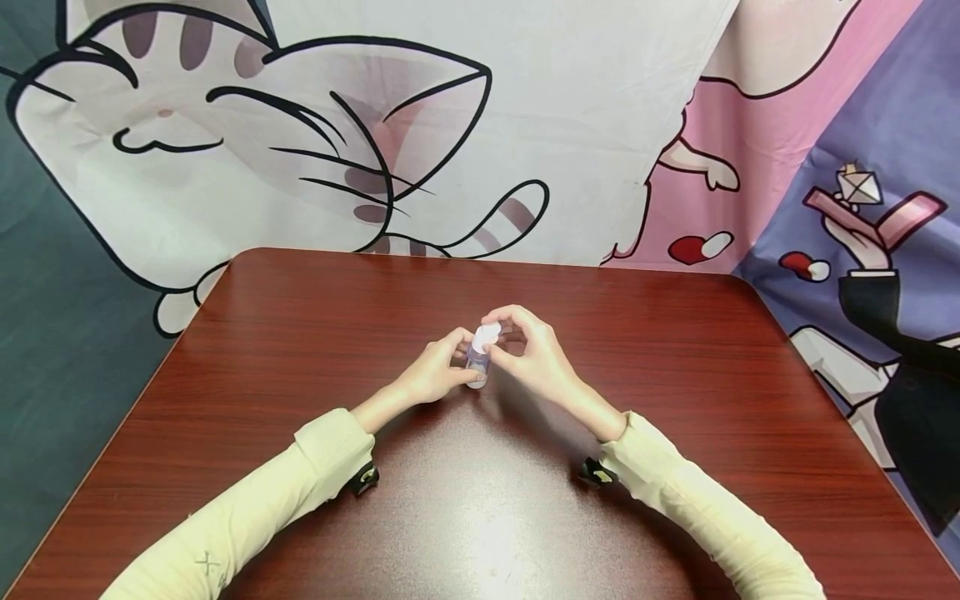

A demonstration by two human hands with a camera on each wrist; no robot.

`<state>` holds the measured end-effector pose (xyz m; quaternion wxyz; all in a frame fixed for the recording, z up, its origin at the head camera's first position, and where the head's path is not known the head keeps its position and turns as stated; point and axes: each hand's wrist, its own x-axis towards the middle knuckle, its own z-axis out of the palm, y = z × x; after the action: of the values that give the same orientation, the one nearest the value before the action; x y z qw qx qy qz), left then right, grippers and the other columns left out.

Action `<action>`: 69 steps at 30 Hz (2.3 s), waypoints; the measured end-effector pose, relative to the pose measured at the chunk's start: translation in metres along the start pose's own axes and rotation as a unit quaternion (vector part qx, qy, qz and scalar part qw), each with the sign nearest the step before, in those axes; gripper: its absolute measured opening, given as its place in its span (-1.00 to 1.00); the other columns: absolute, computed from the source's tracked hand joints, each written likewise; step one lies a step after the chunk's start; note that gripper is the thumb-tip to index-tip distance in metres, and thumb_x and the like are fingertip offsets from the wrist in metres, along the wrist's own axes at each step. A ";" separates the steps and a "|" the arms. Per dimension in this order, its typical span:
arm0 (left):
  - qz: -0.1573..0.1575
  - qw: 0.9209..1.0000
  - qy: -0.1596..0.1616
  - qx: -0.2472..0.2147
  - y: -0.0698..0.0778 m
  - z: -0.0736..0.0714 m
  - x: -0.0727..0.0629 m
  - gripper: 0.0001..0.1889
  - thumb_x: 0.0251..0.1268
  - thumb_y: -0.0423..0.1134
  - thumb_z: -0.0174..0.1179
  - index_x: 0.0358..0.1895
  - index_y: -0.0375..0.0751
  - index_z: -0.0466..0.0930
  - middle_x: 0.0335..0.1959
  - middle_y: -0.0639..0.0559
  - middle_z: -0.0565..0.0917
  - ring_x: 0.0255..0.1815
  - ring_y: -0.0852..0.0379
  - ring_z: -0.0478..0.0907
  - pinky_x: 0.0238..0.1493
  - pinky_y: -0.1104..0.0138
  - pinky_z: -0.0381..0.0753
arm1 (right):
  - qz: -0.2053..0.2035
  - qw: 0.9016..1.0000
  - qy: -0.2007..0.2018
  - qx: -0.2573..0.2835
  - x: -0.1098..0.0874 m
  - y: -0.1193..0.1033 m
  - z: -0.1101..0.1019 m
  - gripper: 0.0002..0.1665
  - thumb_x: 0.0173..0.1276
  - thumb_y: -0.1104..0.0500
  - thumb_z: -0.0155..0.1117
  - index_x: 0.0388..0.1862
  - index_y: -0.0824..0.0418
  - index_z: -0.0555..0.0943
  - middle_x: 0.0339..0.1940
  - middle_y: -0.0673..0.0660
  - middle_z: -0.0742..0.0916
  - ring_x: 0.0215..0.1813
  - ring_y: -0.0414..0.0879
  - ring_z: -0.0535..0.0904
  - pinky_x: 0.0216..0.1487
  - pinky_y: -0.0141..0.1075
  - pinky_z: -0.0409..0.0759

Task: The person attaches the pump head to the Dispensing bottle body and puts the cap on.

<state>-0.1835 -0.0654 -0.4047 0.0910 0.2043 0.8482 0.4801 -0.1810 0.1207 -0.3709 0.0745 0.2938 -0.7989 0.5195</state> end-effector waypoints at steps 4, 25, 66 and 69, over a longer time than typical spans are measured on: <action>-0.001 1.000 0.000 0.000 0.001 -0.001 -0.001 -0.59 0.19 -0.34 0.31 0.05 -0.29 0.38 0.05 -0.19 0.62 0.10 -0.10 0.60 0.08 0.12 0.59 | 0.000 1.000 -0.006 -0.005 0.001 -0.001 0.001 -0.65 0.16 0.46 0.32 -0.06 0.30 0.56 -0.12 0.20 0.66 -0.12 0.00 0.65 -0.02 -0.16 0.66; -0.002 1.000 -0.003 0.005 0.003 -0.001 -0.001 -0.59 0.20 -0.33 0.30 0.07 -0.28 0.38 0.02 -0.19 0.65 0.07 -0.07 0.61 0.01 0.17 0.59 | 0.001 1.000 -0.026 -0.008 0.002 -0.009 0.003 -0.65 0.16 0.54 0.26 -0.04 0.48 0.53 -0.07 0.36 0.64 -0.10 0.20 0.65 0.02 -0.03 0.63; 0.010 1.000 0.007 0.007 0.001 0.000 -0.001 -0.61 0.18 -0.30 0.33 0.02 -0.25 0.39 0.04 -0.14 0.64 0.10 -0.11 0.59 0.13 0.08 0.55 | -0.015 0.999 -0.029 -0.016 0.000 -0.012 0.001 -0.55 0.18 0.49 0.26 0.09 0.43 0.50 0.06 0.34 0.64 0.04 0.14 0.64 0.12 -0.04 0.59; 0.012 1.000 0.008 0.010 0.000 0.001 0.000 -0.61 0.18 -0.30 0.33 0.02 -0.26 0.39 0.04 -0.16 0.63 0.10 -0.12 0.59 0.13 0.07 0.54 | -0.026 0.999 -0.043 -0.008 0.000 -0.027 -0.002 -0.55 0.18 0.55 0.19 0.10 0.50 0.49 0.12 0.40 0.61 0.11 0.20 0.60 0.15 -0.04 0.57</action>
<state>-0.1828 -0.0650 -0.4048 0.0758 0.2117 0.8511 0.4745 -0.1665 0.1145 -0.3492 0.0564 0.3359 -0.7976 0.4978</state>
